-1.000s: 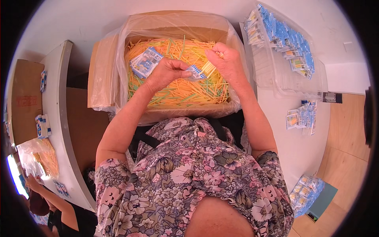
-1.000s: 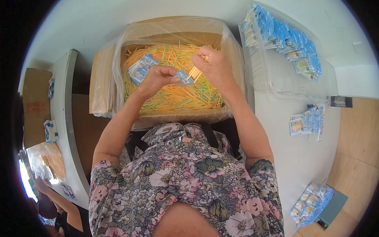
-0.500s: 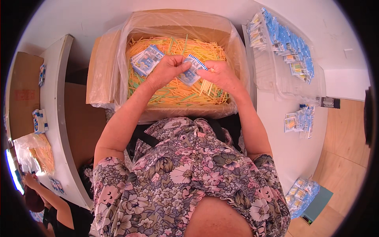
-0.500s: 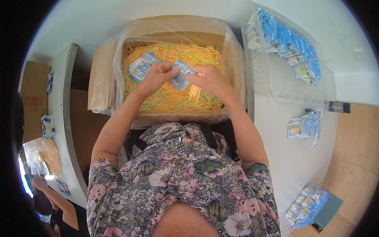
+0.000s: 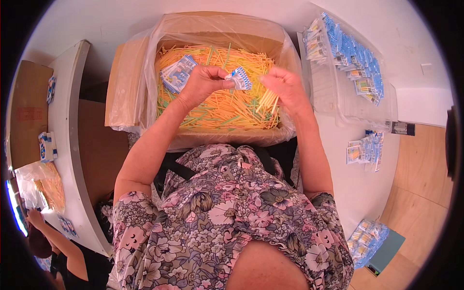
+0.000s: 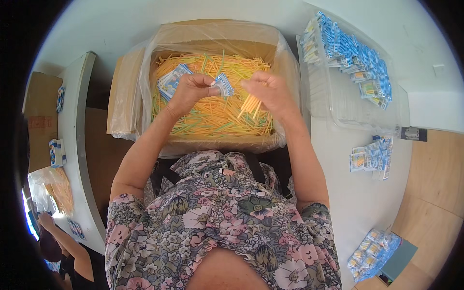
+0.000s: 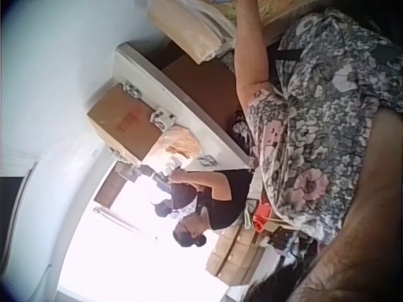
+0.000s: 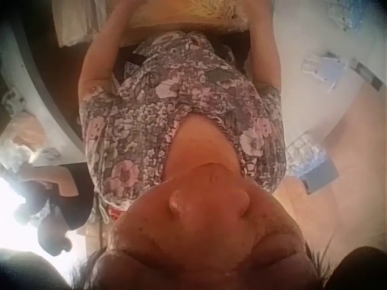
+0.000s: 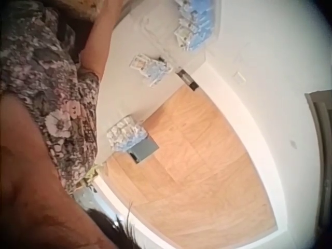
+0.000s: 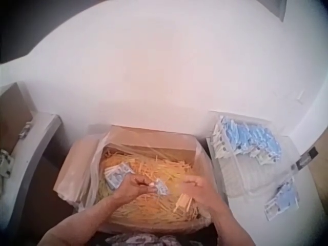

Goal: Picking blue packets and yellow sticks from a box filled with packing material and stacking them on a table.

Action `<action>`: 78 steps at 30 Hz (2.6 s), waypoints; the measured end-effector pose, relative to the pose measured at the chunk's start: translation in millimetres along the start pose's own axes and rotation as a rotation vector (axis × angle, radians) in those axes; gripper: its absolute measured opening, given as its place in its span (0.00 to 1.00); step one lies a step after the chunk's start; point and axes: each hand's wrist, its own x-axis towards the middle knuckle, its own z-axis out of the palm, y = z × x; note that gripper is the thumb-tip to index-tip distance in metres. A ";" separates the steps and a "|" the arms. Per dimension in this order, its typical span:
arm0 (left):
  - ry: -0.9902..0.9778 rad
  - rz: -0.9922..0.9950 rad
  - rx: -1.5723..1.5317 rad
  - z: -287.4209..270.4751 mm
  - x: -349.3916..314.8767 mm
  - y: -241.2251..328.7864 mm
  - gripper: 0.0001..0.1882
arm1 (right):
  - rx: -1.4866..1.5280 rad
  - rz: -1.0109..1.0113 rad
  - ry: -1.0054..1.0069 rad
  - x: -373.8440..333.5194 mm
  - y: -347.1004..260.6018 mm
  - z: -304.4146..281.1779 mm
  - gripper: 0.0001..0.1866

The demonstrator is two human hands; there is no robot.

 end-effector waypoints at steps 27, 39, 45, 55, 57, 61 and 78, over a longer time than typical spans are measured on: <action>-0.194 -0.077 0.137 4.5 -0.5 12.2 0.07 | -0.904 -0.603 0.204 17.4 -27.9 32.2 0.13; -0.339 -0.079 0.209 1.6 -1.8 15.5 0.07 | -0.986 -0.768 0.126 28.6 -39.0 38.4 0.18; -0.221 -0.108 0.042 -1.1 -0.4 10.5 0.08 | -0.847 -0.798 0.208 18.7 -33.4 45.9 0.16; -0.172 -0.102 -0.023 -1.9 -3.3 4.6 0.07 | -0.834 -0.576 0.079 -1.3 -29.7 45.5 0.12; -0.164 -0.101 -0.022 -4.0 -3.3 3.5 0.08 | -0.599 -0.447 0.125 -5.2 -20.6 39.2 0.16; -0.204 -0.111 -0.042 0.2 1.9 0.0 0.09 | -0.691 -0.770 0.325 -7.1 11.5 48.8 0.14; 0.168 -0.119 1.850 -73.3 5.5 -3.5 0.34 | -0.620 -0.003 1.272 -252.3 72.0 -245.2 0.15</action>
